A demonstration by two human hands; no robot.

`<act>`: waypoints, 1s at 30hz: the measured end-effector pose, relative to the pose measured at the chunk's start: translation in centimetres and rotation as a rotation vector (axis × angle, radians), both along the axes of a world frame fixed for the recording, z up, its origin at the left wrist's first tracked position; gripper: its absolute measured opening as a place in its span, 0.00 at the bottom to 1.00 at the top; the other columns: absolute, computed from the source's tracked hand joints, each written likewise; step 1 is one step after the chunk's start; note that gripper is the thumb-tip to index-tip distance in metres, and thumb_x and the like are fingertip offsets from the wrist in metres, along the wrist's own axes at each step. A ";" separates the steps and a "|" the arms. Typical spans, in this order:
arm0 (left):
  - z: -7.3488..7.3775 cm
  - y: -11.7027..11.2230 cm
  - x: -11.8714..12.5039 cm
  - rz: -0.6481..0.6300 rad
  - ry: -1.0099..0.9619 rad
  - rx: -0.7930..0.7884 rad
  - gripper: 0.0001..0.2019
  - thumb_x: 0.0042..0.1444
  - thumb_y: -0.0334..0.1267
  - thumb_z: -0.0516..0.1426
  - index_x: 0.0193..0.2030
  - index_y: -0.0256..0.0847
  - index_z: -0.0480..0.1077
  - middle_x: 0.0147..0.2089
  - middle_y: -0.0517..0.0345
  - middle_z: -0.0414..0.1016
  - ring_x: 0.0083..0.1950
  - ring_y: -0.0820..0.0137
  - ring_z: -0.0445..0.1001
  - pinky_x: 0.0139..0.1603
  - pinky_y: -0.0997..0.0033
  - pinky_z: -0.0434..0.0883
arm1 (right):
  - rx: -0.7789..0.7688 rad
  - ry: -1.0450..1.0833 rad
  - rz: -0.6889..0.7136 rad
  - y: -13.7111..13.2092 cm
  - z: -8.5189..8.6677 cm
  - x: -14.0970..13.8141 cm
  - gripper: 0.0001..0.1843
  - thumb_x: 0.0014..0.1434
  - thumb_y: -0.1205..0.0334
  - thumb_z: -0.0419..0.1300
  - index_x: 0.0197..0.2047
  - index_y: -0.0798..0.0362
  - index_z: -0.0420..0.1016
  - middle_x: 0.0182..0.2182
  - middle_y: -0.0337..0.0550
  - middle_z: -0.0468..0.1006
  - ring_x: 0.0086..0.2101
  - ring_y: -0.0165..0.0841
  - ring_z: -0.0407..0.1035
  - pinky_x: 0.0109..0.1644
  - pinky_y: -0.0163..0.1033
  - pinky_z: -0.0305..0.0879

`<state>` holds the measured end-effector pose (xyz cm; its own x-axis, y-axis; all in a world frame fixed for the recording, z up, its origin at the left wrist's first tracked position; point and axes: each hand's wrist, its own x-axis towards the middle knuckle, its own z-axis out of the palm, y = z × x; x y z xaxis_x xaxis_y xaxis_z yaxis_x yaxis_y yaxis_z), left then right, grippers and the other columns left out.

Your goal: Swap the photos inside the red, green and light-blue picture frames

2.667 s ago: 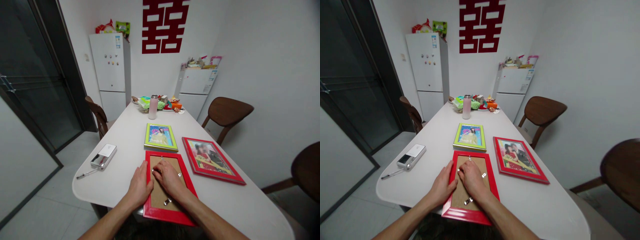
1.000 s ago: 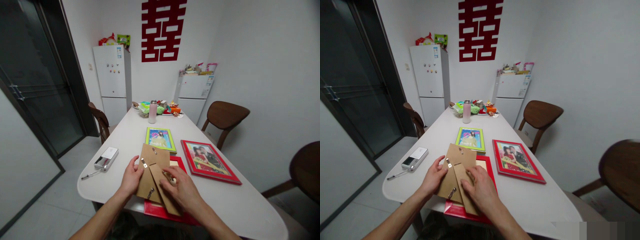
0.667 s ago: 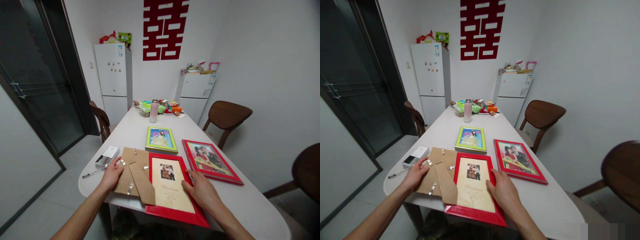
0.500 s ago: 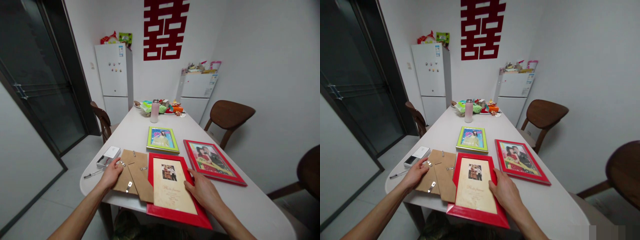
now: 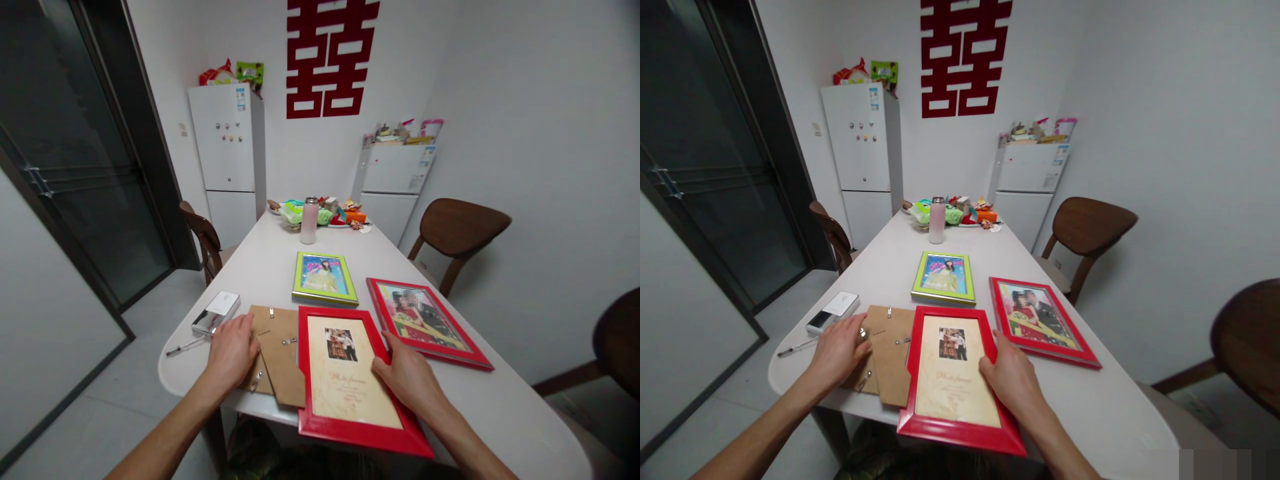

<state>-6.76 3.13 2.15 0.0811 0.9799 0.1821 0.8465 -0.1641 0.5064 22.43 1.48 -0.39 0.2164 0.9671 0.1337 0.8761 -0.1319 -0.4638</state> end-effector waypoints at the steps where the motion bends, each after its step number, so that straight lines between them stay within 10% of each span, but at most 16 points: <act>1: 0.4 -0.2 0.9 -0.039 0.015 0.013 0.23 0.45 0.29 0.54 0.51 0.36 0.59 0.52 0.45 0.62 0.54 0.55 0.57 0.54 0.55 0.48 | 0.016 0.079 -0.015 0.0 0.1 0.0 0.30 0.43 0.64 0.52 0.52 0.63 0.60 0.38 0.56 0.73 0.37 0.41 0.68 0.38 0.40 0.60; 9: 1.5 -2.5 10.5 -0.371 -0.010 0.039 0.26 0.46 0.40 0.56 0.54 0.39 0.57 0.54 0.51 0.61 0.54 0.62 0.58 0.55 0.65 0.53 | -0.163 1.226 -0.049 -1.2 2.7 -1.0 0.42 0.43 0.67 0.51 0.60 0.50 0.37 0.34 0.44 0.76 0.24 0.34 0.71 0.28 0.38 0.65; 16: 1.7 -1.5 16.1 -0.346 -0.246 -0.019 0.36 0.43 0.47 0.56 0.57 0.33 0.50 0.60 0.45 0.50 0.59 0.56 0.48 0.57 0.58 0.49 | -0.151 1.493 0.020 -1.4 4.7 -1.3 0.44 0.41 0.70 0.53 0.60 0.45 0.38 0.32 0.39 0.76 0.26 0.32 0.70 0.31 0.38 0.65; 23: 3.0 -0.5 15.7 -0.275 -0.462 -0.031 0.36 0.38 0.35 0.57 0.57 0.32 0.51 0.57 0.45 0.55 0.56 0.58 0.53 0.55 0.63 0.52 | -0.063 1.268 0.043 -0.9 3.9 -1.2 0.45 0.40 0.65 0.57 0.60 0.54 0.40 0.20 0.33 0.73 0.20 0.27 0.66 0.26 0.32 0.61; 30: 4.8 1.8 8.6 -0.172 -0.615 -0.118 0.31 0.39 0.28 0.53 0.55 0.38 0.52 0.39 0.57 0.66 0.28 0.75 0.66 0.29 0.76 0.63 | -0.007 0.336 -0.010 0.7 1.2 0.6 0.30 0.44 0.59 0.53 0.50 0.66 0.62 0.22 0.43 0.74 0.25 0.35 0.68 0.29 0.36 0.60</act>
<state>1.83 4.88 6.90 0.1539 0.9785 0.1375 0.3629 -0.1854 0.9132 23.07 2.22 0.84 0.2563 0.9655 0.0464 0.6729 -0.1438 -0.7256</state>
